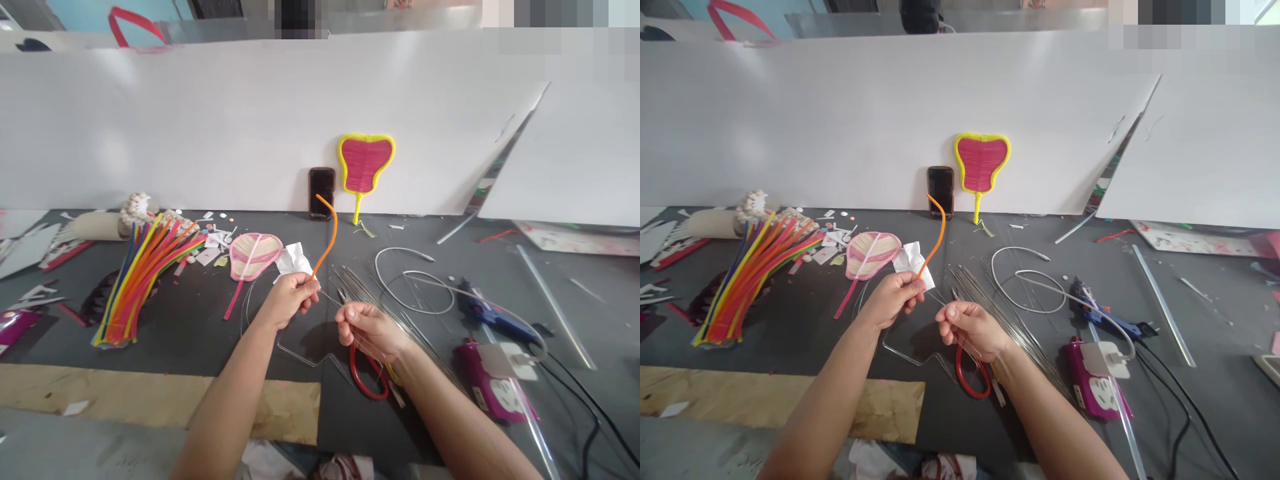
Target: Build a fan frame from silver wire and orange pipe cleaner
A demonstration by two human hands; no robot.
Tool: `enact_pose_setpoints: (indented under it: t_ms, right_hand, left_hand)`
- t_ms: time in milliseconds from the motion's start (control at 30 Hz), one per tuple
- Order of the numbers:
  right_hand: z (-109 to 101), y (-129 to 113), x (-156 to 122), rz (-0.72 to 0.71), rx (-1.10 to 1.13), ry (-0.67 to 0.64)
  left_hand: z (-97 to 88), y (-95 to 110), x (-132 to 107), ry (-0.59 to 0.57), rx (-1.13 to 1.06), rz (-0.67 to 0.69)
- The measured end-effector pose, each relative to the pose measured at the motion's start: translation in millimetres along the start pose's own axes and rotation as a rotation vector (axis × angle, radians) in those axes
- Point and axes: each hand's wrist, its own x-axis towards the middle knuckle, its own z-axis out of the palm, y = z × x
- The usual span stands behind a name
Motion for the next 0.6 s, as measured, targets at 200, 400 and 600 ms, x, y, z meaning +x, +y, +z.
enact_pose_setpoints:
  t_ms: [200,400,600]
  right_hand:
    - [1.1,5.3,1.8,-0.253,-0.311,0.034]
    - [4.1,6.8,-2.4,-0.459,-0.540,0.088]
    - [2.0,-2.6,-4.1,-0.331,-0.574,0.086]
  left_hand:
    - [-1.0,-1.4,0.4,0.005,-0.045,0.002]
    - [6.3,-5.9,0.6,-0.059,-0.081,-0.006]
    - [3.3,-7.6,3.1,-0.046,-0.081,-0.031]
